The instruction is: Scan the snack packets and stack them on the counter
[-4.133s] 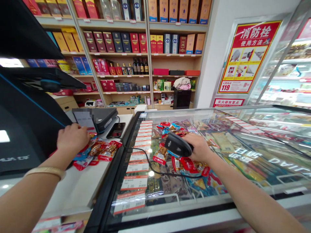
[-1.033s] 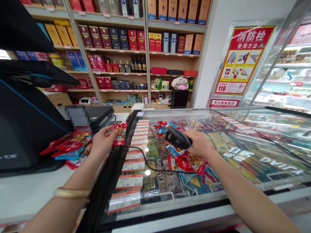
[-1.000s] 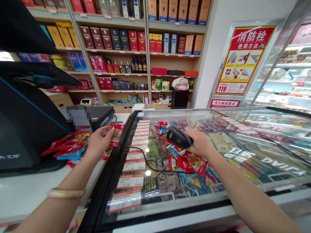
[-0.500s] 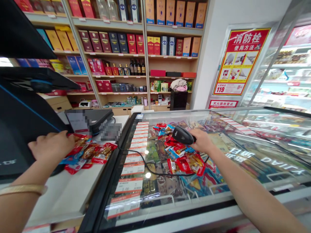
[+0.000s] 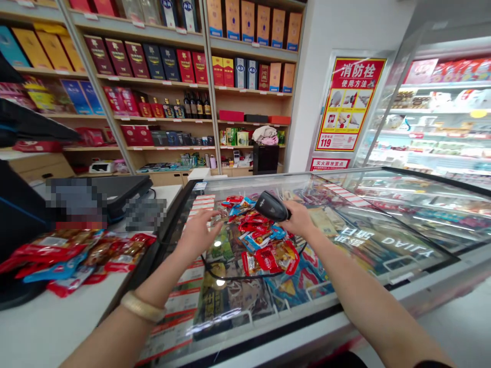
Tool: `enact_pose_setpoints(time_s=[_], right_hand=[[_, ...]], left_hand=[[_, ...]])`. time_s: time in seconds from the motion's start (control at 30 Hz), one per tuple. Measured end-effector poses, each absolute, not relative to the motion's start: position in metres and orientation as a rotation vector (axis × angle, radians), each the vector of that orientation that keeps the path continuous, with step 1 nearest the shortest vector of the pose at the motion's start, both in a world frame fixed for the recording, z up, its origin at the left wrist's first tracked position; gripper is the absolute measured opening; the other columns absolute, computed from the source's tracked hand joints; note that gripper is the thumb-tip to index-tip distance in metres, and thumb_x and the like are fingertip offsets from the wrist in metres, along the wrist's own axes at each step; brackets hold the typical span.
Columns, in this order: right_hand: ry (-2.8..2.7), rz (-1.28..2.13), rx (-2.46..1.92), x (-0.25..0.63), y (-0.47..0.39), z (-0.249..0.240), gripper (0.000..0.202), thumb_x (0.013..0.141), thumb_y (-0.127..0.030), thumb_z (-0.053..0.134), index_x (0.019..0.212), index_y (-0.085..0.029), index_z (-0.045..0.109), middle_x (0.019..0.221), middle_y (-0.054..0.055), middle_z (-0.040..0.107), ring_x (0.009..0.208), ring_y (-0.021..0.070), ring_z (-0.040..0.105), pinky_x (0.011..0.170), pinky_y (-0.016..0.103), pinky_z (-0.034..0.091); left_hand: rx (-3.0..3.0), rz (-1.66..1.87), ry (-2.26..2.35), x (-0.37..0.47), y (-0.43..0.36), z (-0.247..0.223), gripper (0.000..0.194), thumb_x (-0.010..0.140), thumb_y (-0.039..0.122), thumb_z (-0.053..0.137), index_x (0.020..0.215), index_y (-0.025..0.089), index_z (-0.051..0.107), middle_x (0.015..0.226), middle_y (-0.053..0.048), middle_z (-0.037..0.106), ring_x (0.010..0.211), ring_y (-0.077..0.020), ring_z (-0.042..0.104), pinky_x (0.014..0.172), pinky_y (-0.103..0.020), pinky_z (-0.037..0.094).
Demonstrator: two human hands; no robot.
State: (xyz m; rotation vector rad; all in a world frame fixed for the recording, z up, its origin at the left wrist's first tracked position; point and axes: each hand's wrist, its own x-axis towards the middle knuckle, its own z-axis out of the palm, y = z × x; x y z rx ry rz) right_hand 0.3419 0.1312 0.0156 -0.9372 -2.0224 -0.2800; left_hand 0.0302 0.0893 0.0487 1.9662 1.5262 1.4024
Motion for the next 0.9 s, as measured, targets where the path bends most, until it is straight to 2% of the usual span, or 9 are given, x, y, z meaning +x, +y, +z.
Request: enact_pose_setpoints(time_s=[0.13, 0.27, 0.4, 0.53, 0.63, 0.73, 0.9], right_hand=[[-2.033, -0.278, -0.932, 0.338, 0.130, 0.015, 0.028, 0.073, -0.030, 0.063, 0.098, -0.018, 0.067, 0.092, 0.010, 0.073, 0.083, 0.0251, 0.067, 0.076, 0.035, 0.052], [-2.076, -0.282, -0.926, 0.335, 0.129, 0.015, 0.029, 0.074, -0.031, 0.065, 0.100, -0.017, 0.067, 0.092, 0.011, 0.072, 0.084, 0.0251, 0.067, 0.076, 0.035, 0.052], [-2.081, -0.271, -0.910, 0.334, 0.126, 0.016, 0.028, 0.075, -0.031, 0.064, 0.100, -0.017, 0.066, 0.093, 0.011, 0.072, 0.085, 0.0248, 0.067, 0.077, 0.035, 0.052], [-2.098, -0.241, -0.885, 0.330, 0.123, 0.018, 0.026, 0.075, -0.030, 0.063, 0.098, -0.018, 0.065, 0.090, 0.010, 0.072, 0.083, 0.0238, 0.067, 0.076, 0.033, 0.052], [-2.096, -0.242, -0.849, 0.326, 0.120, 0.018, 0.027, 0.075, -0.030, 0.062, 0.099, -0.018, 0.065, 0.090, 0.010, 0.071, 0.083, 0.0239, 0.066, 0.075, 0.034, 0.052], [-2.097, -0.240, -0.823, 0.323, 0.117, 0.019, 0.022, 0.076, -0.030, 0.061, 0.095, -0.018, 0.065, 0.085, 0.009, 0.071, 0.078, 0.0228, 0.066, 0.072, 0.033, 0.051], [-2.118, -0.227, -0.772, 0.317, 0.109, 0.025, 0.021, 0.079, -0.031, 0.059, 0.095, -0.018, 0.064, 0.081, 0.008, 0.070, 0.073, 0.0213, 0.064, 0.068, 0.032, 0.050]], left_hand=[[2.120, 1.223, 1.473, 0.072, 0.103, 0.029, 0.020, 0.062, 0.025, 0.076, 0.081, 0.025, 0.072, 0.090, -0.007, 0.067, 0.089, -0.0257, 0.061, 0.092, -0.037, 0.046], [2.291, 1.049, 1.594, 0.085, 0.111, 0.022, 0.009, 0.070, 0.019, 0.066, 0.077, 0.022, 0.070, 0.092, -0.009, 0.066, 0.091, -0.0257, 0.062, 0.090, -0.039, 0.046], [2.250, 1.137, 1.594, 0.076, 0.107, 0.025, 0.011, 0.071, 0.014, 0.059, 0.067, 0.023, 0.065, 0.085, -0.009, 0.065, 0.085, -0.0254, 0.062, 0.087, -0.038, 0.047], [1.892, 1.416, 1.541, 0.054, 0.094, 0.039, 0.011, 0.065, 0.014, 0.066, 0.064, 0.024, 0.062, 0.072, -0.004, 0.064, 0.082, -0.0240, 0.062, 0.083, -0.034, 0.049], [1.468, 1.546, 1.527, 0.037, 0.085, 0.052, 0.014, 0.066, 0.014, 0.069, 0.064, 0.022, 0.058, 0.064, -0.001, 0.061, 0.068, -0.0197, 0.062, 0.067, -0.027, 0.051], [1.087, 1.638, 1.422, 0.025, 0.079, 0.057, 0.015, 0.074, 0.013, 0.064, 0.070, 0.021, 0.052, 0.063, 0.001, 0.061, 0.054, -0.0160, 0.061, 0.055, -0.025, 0.052], [0.747, 1.718, 1.294, 0.018, 0.071, 0.050, 0.011, 0.082, 0.013, 0.055, 0.077, 0.020, 0.048, 0.065, 0.001, 0.063, 0.052, -0.0138, 0.064, 0.059, -0.030, 0.057]])
